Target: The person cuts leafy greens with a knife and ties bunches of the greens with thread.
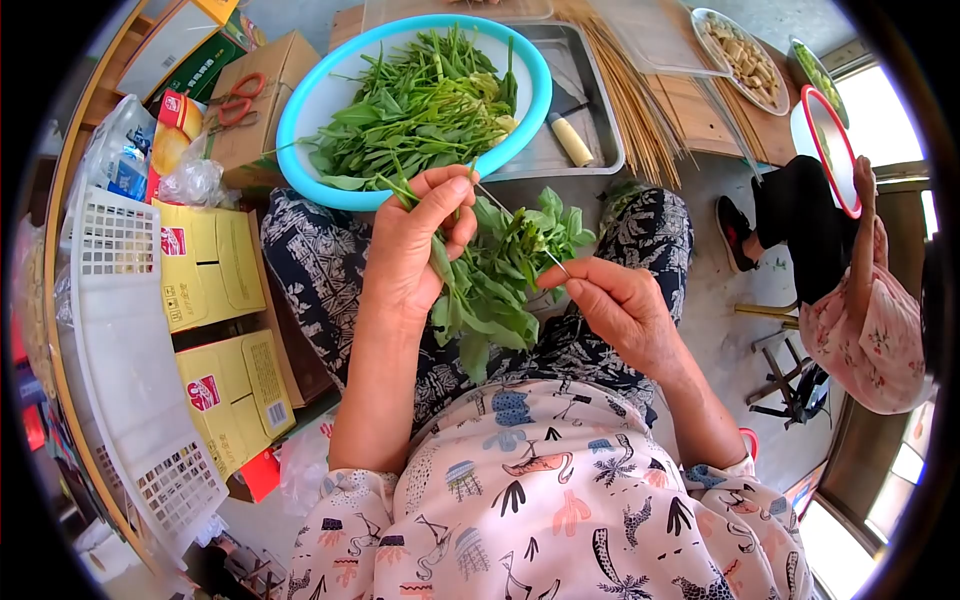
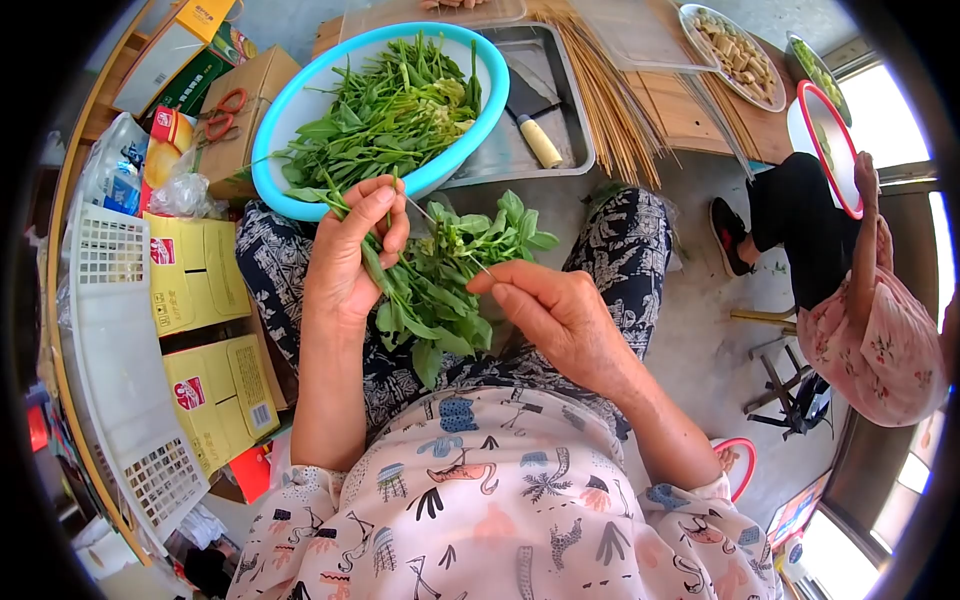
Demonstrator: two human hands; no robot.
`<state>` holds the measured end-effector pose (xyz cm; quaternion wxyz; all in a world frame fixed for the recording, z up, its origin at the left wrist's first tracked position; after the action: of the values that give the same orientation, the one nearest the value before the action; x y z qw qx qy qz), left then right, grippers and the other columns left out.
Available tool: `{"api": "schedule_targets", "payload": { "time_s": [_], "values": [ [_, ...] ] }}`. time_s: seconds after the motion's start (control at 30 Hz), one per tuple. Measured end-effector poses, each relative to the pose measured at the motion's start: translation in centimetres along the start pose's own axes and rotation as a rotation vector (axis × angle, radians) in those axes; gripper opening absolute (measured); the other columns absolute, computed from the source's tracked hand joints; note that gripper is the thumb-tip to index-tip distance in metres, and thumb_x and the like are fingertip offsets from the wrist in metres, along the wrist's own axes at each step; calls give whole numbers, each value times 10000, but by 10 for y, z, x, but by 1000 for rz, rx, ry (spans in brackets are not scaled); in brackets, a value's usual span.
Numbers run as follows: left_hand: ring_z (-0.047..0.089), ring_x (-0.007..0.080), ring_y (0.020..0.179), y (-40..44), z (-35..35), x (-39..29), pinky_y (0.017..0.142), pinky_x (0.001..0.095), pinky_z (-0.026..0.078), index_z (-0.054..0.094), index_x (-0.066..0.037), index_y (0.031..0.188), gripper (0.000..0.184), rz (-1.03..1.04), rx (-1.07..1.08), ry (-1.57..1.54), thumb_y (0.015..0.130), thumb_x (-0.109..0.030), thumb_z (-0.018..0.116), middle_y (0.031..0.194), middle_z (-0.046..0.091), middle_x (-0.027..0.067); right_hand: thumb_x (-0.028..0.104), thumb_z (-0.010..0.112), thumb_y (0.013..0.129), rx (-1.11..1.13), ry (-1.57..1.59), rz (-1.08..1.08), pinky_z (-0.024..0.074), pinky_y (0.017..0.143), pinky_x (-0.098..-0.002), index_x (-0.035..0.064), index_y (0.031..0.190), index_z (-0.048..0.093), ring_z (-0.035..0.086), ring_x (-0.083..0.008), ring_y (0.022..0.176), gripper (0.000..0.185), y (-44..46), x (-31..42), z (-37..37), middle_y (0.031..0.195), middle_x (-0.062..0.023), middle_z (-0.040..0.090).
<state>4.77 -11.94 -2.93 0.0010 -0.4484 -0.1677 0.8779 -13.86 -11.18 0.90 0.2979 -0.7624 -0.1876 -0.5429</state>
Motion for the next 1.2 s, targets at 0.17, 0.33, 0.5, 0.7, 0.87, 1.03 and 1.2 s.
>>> {"api": "schedule_targets", "payload": {
  "time_s": [0.17, 0.33, 0.5, 0.7, 0.87, 1.03, 1.2],
  "values": [
    [507, 81, 533, -1, 2, -2, 413, 185, 329, 607, 8, 994, 222, -6, 20, 17, 838, -137, 669, 779, 596, 32, 131, 493, 940, 18, 0, -2, 366, 495, -250, 15, 1015, 643, 402, -70, 504, 205, 0, 2, -2, 546, -17, 437],
    [504, 74, 537, -1, 5, -5, 432, 189, 313, 638, 13, 964, 188, -2, 33, 28, 837, -121, 671, 755, 592, 14, 146, 498, 944, 25, 9, 10, 364, 496, -245, 17, 1012, 647, 403, -63, 512, 208, 0, -2, -4, 552, -16, 446],
    [499, 76, 539, -1, 6, -5, 442, 193, 324, 641, 17, 963, 181, 0, 59, 23, 835, -108, 673, 774, 598, 28, 151, 500, 949, 43, 30, 4, 363, 497, -242, 15, 1009, 646, 403, -57, 523, 209, 0, -3, -5, 568, -11, 463],
    [486, 79, 536, -2, 6, -6, 453, 198, 327, 641, 19, 958, 185, 0, 62, 41, 830, -108, 682, 778, 599, 27, 155, 495, 955, 48, 66, 4, 339, 479, -229, 10, 1009, 644, 381, -45, 515, 215, 0, -5, -5, 564, 11, 450],
    [504, 88, 559, -2, 7, -7, 424, 186, 332, 634, -9, 961, 179, -10, 104, 96, 836, -132, 671, 764, 588, 30, 187, 485, 973, 94, 204, 58, 239, 440, -203, 19, 1024, 648, 300, -13, 490, 239, -2, -10, 0, 543, 74, 374],
    [501, 81, 553, -3, 9, -6, 434, 176, 321, 633, -12, 942, 178, -44, 134, 151, 825, -138, 679, 720, 578, 20, 196, 482, 977, 115, 278, 41, 222, 438, -199, 26, 1024, 650, 281, -6, 487, 244, -2, -13, 1, 547, 93, 357],
    [537, 74, 584, -10, 23, 7, 459, 170, 325, 638, -24, 936, 172, -94, 182, 242, 816, -137, 687, 708, 596, 13, 190, 481, 975, 100, 303, 38, 223, 440, -194, 31, 1026, 647, 282, -3, 488, 235, 1, -9, 2, 552, 96, 361]
  ]
}}
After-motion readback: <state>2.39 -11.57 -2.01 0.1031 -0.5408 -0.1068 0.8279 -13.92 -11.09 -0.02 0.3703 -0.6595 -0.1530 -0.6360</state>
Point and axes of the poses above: each hand's wrist, its own y-axis towards the middle knuckle, its own z-axis out of the palm, x = y × z, the point moved 9 cm from there along y, towards the middle knuckle
